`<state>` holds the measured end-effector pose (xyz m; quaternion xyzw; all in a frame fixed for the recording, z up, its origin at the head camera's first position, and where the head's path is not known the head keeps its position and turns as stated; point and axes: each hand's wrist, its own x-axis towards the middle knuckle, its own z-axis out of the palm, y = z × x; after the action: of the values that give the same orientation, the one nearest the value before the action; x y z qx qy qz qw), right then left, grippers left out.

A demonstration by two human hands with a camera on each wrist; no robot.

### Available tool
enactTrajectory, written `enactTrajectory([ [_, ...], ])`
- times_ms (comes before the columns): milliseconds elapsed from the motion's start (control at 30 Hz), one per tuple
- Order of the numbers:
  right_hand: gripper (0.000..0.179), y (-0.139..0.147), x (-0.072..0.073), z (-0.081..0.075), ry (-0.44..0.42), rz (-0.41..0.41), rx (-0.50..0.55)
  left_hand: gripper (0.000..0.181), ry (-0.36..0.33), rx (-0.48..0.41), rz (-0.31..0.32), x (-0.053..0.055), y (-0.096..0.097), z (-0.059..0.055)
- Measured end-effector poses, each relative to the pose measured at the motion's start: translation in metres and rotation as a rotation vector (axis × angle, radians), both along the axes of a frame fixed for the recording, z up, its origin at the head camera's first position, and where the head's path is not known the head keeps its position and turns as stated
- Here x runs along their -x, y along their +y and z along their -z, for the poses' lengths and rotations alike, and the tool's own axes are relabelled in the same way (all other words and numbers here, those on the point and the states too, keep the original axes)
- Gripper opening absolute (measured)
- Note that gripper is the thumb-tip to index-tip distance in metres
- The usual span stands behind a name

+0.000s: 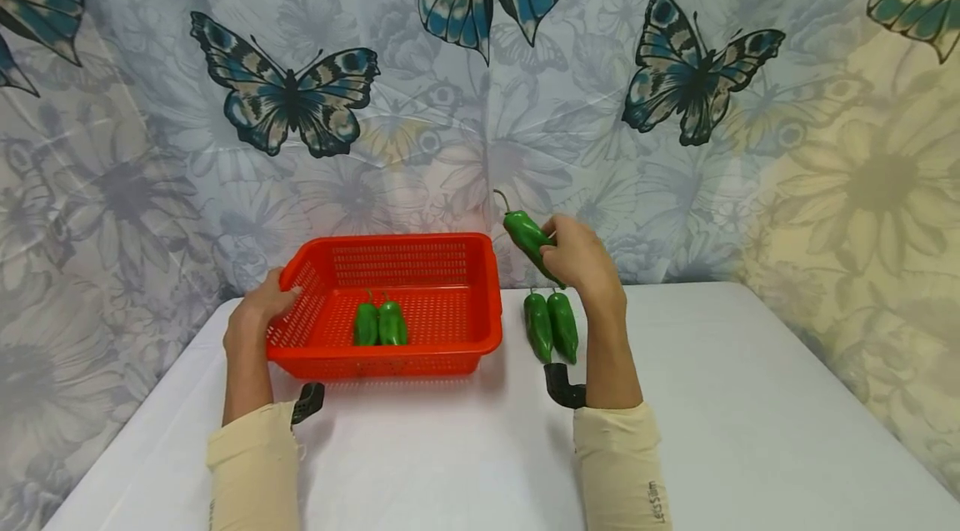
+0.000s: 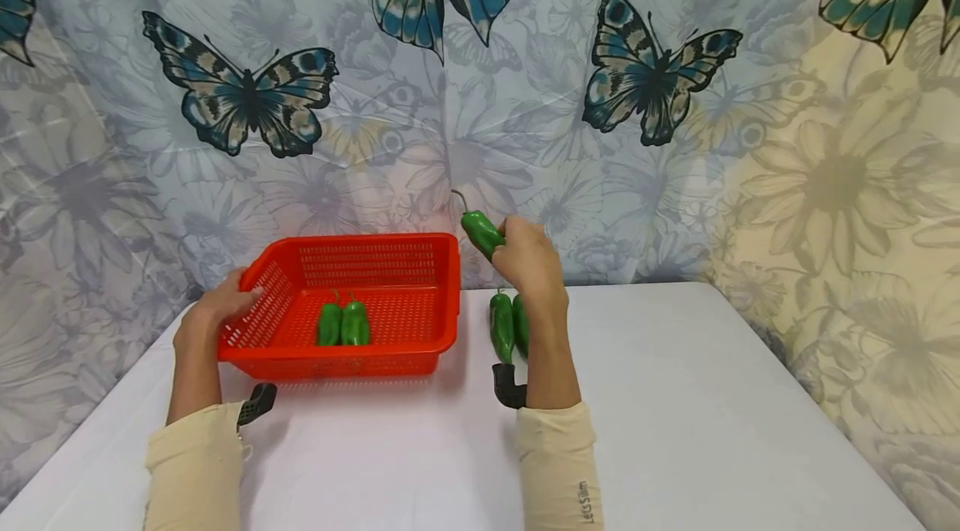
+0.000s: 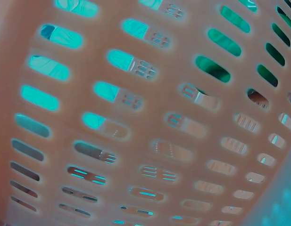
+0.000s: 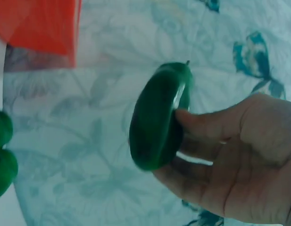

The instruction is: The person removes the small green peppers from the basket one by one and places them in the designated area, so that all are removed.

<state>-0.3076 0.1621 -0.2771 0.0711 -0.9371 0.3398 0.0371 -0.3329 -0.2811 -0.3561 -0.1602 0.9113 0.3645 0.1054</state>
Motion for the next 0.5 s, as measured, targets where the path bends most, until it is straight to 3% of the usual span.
enactTrajectory([
  [267, 0.044, 0.034, 0.003, 0.005, -0.046, 0.112, -0.042, 0.073, 0.016, -0.005, 0.018, 0.002, -0.001, -0.003],
  [500, 0.051, 0.058, 0.003, 0.012, -0.183, 0.092, -0.180, 0.073, 0.003, -0.004, 0.012, 0.000, -0.002, -0.004],
])
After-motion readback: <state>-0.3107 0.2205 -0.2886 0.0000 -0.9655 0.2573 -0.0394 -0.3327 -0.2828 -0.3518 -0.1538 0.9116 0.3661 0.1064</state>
